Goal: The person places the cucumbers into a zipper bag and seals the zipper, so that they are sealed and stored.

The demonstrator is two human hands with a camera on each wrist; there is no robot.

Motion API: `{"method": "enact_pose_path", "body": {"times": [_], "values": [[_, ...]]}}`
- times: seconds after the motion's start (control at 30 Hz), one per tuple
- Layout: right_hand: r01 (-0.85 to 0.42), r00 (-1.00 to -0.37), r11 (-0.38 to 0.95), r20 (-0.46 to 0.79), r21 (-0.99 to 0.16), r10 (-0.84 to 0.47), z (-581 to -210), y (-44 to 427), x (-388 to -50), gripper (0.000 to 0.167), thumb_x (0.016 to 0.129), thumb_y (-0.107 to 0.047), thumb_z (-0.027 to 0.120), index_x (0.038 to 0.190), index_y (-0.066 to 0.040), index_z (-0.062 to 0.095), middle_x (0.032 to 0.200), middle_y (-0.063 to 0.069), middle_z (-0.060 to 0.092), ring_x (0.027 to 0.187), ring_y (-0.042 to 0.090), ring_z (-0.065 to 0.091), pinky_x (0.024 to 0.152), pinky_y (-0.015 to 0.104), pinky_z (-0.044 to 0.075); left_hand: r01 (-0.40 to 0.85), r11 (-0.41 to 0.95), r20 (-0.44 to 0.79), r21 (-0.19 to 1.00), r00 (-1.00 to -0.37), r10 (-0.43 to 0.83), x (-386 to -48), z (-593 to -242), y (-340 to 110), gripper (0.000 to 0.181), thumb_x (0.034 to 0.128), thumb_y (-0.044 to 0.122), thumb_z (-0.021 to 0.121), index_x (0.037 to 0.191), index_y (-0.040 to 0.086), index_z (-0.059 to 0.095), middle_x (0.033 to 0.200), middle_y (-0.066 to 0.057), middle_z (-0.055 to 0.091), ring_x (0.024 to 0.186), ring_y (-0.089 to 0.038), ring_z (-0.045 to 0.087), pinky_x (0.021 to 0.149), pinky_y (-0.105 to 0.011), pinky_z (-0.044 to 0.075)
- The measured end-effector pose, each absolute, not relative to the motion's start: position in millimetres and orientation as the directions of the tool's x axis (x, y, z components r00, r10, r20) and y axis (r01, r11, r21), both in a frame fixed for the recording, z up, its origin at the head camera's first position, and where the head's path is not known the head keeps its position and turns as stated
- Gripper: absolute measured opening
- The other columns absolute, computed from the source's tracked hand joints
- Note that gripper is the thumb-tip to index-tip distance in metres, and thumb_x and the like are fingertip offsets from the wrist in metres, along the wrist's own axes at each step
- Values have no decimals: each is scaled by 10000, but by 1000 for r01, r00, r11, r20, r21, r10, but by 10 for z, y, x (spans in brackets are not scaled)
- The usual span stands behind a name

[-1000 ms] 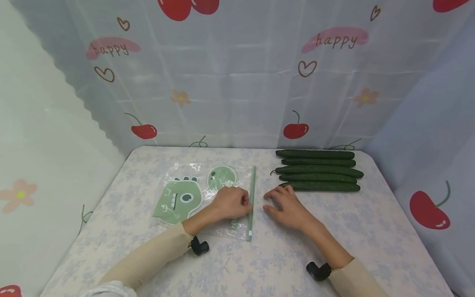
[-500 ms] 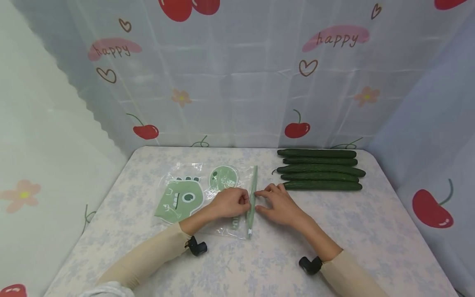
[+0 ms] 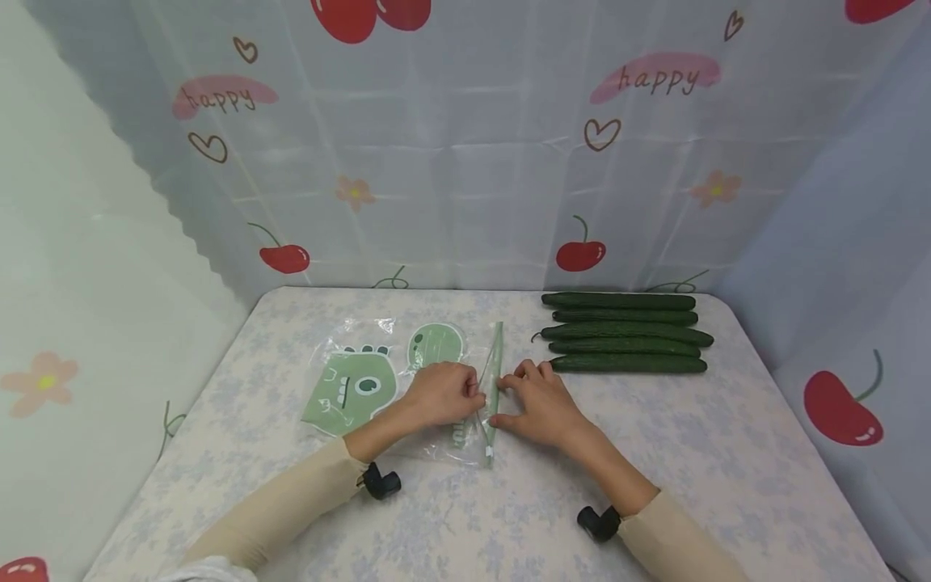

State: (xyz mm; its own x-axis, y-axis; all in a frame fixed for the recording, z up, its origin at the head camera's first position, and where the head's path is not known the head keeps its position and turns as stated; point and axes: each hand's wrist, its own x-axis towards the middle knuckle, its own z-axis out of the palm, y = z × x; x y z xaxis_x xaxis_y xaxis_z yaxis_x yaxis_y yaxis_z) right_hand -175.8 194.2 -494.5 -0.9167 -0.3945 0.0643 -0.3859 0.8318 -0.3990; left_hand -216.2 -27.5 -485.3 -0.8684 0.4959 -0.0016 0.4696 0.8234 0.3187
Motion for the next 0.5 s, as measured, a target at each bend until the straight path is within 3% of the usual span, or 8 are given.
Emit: {"method": "enact_pose_path", "body": {"times": [0.1, 0.2, 0.3, 0.4, 0.5], "values": [[-386, -916, 833, 63, -396, -395, -4959, 1939, -1758, 634, 887, -563, 849, 1388, -195, 725, 1247, 57, 605, 1062, 236, 489, 904, 487, 500, 518, 834, 33, 190, -853, 522, -2157, -4829, -279, 298, 896, 358, 735, 672, 251, 569, 645, 103, 568, 583, -92, 527, 488, -303, 407], [-388, -915, 831, 57, -399, -399, -4963, 1940, -1759, 639, 891, -570, 841, 1395, -196, 720, 1260, 62, 600, 1072, 241, 490, 920, 509, 498, 554, 828, 49, 92, -833, 552, -2160, -4801, -299, 265, 905, 374, 758, 818, 189, 588, 689, 69, 608, 574, -132, 554, 480, -338, 420], [-386, -915, 832, 53, -398, -400, -4960, 1945, -1757, 631, 894, -561, 842, 1390, -192, 718, 1262, 60, 597, 1074, 246, 490, 930, 525, 492, 568, 813, 17, 129, -821, 571, -2179, -4772, -327, 346, 927, 350, 779, 1107, 167, 547, 795, 24, 684, 604, -173, 594, 496, -352, 439], [-379, -917, 833, 44, -403, -396, -4960, 1948, -1758, 621, 896, -551, 844, 1383, -187, 717, 1271, 58, 593, 1091, 256, 491, 954, 554, 484, 580, 784, -39, 220, -798, 601, -2208, -4756, -352, 499, 951, 274, 763, 1364, 221, 487, 931, 13, 732, 643, -165, 589, 509, -333, 448], [-372, -919, 835, 33, -406, -393, -4959, 1951, -1763, 607, 899, -541, 846, 1374, -186, 715, 1275, 53, 588, 1099, 258, 487, 960, 570, 477, 589, 761, -66, 271, -778, 625, -2230, -4738, -373, 509, 967, 237, 726, 1441, 288, 549, 1022, 29, 725, 721, -138, 593, 574, -317, 482]]}}
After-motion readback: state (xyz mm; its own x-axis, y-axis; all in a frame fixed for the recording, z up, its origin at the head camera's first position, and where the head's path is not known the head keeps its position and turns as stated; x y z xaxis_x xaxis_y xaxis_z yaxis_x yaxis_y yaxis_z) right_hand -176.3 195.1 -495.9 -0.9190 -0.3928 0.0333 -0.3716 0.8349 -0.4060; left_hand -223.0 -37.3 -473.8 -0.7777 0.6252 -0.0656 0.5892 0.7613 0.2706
